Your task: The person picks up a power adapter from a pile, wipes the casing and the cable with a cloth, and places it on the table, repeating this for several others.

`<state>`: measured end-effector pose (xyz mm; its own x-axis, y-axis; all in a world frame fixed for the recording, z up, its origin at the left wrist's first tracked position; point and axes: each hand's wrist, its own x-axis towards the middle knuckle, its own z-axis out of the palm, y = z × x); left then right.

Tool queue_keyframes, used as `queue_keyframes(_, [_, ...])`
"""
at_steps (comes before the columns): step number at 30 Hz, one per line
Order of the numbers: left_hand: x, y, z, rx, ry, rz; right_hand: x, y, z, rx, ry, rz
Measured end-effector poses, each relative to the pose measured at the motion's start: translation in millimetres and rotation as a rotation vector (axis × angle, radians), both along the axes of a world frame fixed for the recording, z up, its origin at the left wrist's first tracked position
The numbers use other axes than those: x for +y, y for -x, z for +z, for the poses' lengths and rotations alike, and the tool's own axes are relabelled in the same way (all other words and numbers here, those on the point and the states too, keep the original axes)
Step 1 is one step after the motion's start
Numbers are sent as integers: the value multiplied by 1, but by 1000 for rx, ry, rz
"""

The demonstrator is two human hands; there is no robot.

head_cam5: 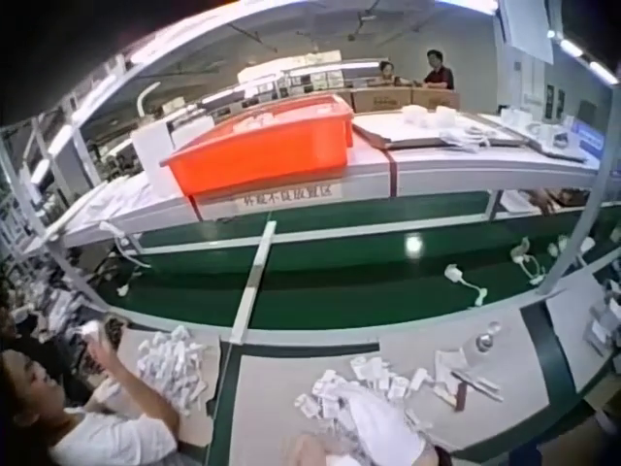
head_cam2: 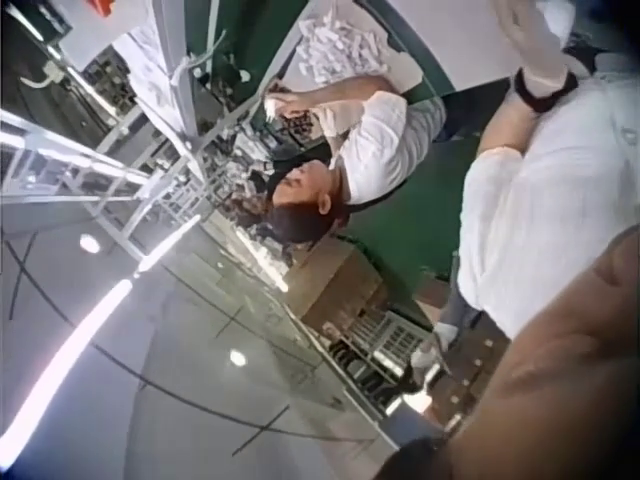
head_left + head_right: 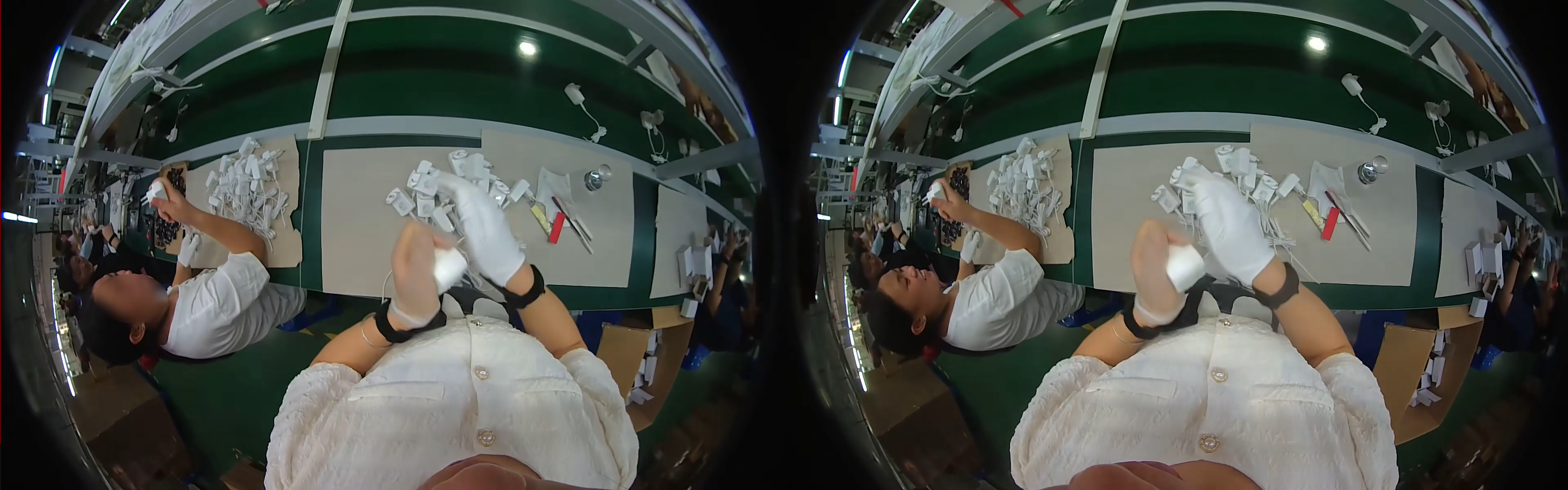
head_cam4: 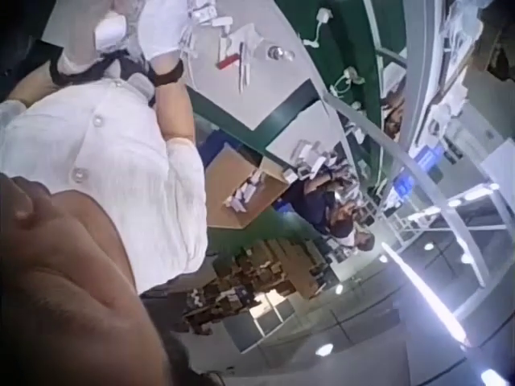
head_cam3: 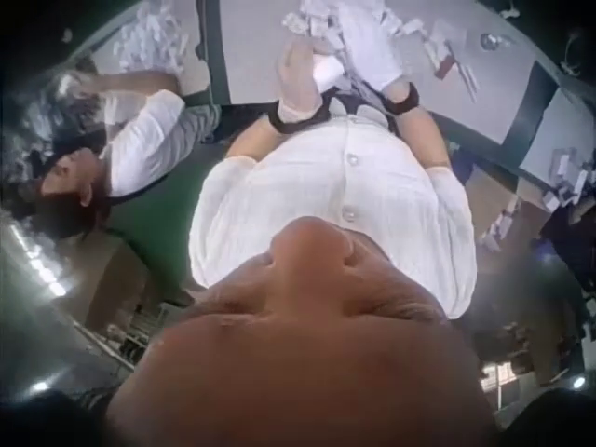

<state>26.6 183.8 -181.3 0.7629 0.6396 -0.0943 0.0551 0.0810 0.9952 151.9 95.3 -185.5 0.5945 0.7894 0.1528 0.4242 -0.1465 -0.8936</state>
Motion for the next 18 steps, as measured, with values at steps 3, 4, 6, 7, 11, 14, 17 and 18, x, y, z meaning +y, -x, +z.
queue_keyframes(3, [-13,7,-7,-548,-188,-55,-9,-2,4,152,-88,-15])
queue_keyframes(4, [-14,6,-7,-555,-189,-54,-15,3,7,176,-191,7])
queue_keyframes(6, [-15,5,-5,-406,-249,50,-23,13,22,196,-294,31])
queue_keyframes(7, [-13,4,-5,-330,-279,97,-17,21,39,-14,-215,59])
queue_keyframes(11, [-13,0,-3,-253,-935,206,-2,26,41,-236,-57,84])
queue_keyframes(14, [-18,-4,22,-443,-105,96,10,4,-1,135,-86,50])
queue_keyframes(17, [3,-11,21,-429,542,84,5,-2,-16,121,42,-59])
queue_keyframes(18, [15,-14,16,-344,781,114,-6,7,-13,178,42,-57])
